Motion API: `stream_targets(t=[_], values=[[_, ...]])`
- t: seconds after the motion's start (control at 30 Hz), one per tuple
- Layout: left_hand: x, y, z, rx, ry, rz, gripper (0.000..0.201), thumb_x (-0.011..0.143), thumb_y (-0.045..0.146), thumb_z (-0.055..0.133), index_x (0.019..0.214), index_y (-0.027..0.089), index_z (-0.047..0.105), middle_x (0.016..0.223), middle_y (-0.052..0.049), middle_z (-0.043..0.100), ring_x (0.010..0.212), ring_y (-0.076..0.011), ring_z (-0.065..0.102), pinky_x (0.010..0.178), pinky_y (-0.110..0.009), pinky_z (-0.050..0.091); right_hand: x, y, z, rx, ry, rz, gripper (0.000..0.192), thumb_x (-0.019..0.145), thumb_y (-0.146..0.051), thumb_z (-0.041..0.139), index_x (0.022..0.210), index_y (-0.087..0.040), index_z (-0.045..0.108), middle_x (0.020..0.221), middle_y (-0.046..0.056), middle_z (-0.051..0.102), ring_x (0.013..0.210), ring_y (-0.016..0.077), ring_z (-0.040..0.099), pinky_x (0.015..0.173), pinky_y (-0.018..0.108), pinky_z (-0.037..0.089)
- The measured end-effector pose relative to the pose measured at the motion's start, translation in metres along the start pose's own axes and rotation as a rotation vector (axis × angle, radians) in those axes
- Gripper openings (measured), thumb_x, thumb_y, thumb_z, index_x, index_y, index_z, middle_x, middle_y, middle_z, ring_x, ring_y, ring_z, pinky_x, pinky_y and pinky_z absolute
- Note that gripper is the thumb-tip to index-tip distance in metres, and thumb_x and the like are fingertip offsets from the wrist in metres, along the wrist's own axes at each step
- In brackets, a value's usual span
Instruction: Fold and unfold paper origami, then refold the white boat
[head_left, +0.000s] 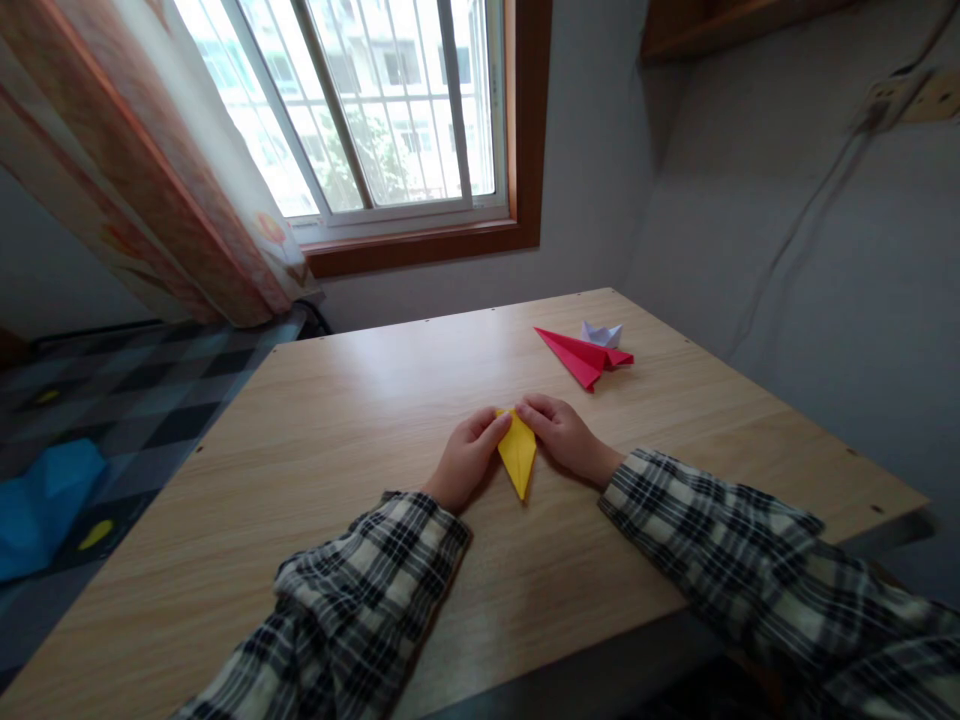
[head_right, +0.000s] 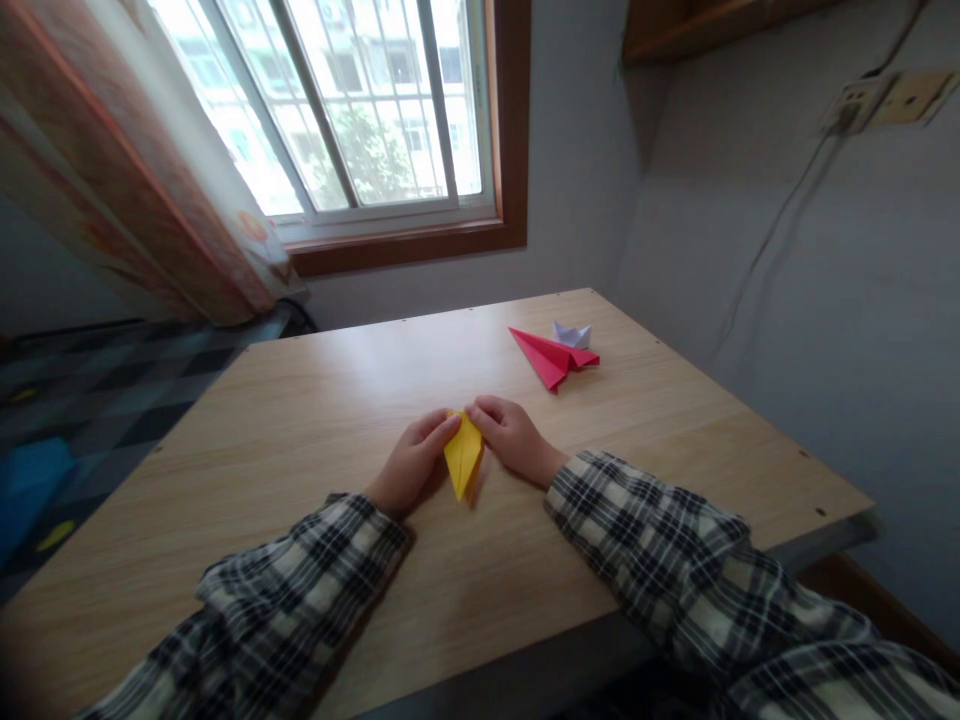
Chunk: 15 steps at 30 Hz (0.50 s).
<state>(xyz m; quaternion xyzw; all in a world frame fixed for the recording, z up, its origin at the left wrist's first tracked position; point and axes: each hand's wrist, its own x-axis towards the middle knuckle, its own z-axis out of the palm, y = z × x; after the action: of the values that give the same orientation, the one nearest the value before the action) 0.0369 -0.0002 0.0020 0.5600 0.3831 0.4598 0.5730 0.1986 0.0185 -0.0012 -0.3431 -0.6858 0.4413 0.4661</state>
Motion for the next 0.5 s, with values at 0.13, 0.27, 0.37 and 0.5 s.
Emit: stream_targets(t=[0.13,0.27,0.37,0.5], values=[[-0.0033,0.0024,0.0024,-0.122,0.017,-0.035,0.049,0.075,0.039,0.073,0.115,0.020,0.051,0.080,-0.001,0.068,0.071,-0.0147,0.062,0.063,-0.024,0.045,0.0004,0.0024,-0.0004,0.029,0.114,0.021,0.041,0.090,-0.052,0.050,0.065,-0.020,0.045,0.057,-0.005,0.040,0.054,0.0112,0.039,0.050,0.025,0.031],[-0.0025,0.0015,0.0021,-0.173,0.082,-0.019,0.048,0.076,0.035,0.072,0.115,0.020,0.049,0.083,-0.002,0.068,0.072,-0.0142,0.063,0.062,-0.023,0.047,0.0002,0.0070,0.0005,0.156,0.125,0.054,0.043,0.093,-0.057,0.042,0.071,-0.021,0.047,0.058,-0.004,0.045,0.049,0.0102,0.041,0.046,0.024,0.032],[-0.0009,0.0016,0.0014,-0.216,0.147,-0.031,0.045,0.078,0.034,0.069,0.116,0.021,0.048,0.085,-0.001,0.066,0.065,-0.0119,0.060,0.057,-0.023,0.048,0.0002,0.0079,0.0007,0.185,0.080,0.056,0.039,0.091,-0.056,0.046,0.076,-0.020,0.049,0.060,-0.005,0.048,0.048,0.0091,0.041,0.044,0.023,0.032],[-0.0006,0.0042,0.0015,-0.243,0.177,-0.066,0.044,0.079,0.033,0.067,0.117,0.022,0.047,0.084,0.001,0.063,0.059,-0.0097,0.057,0.053,-0.023,0.050,0.0002,0.0060,-0.0002,0.170,0.032,0.053,0.030,0.089,-0.050,0.054,0.086,-0.020,0.053,0.060,-0.007,0.046,0.047,0.0084,0.040,0.043,0.022,0.029]])
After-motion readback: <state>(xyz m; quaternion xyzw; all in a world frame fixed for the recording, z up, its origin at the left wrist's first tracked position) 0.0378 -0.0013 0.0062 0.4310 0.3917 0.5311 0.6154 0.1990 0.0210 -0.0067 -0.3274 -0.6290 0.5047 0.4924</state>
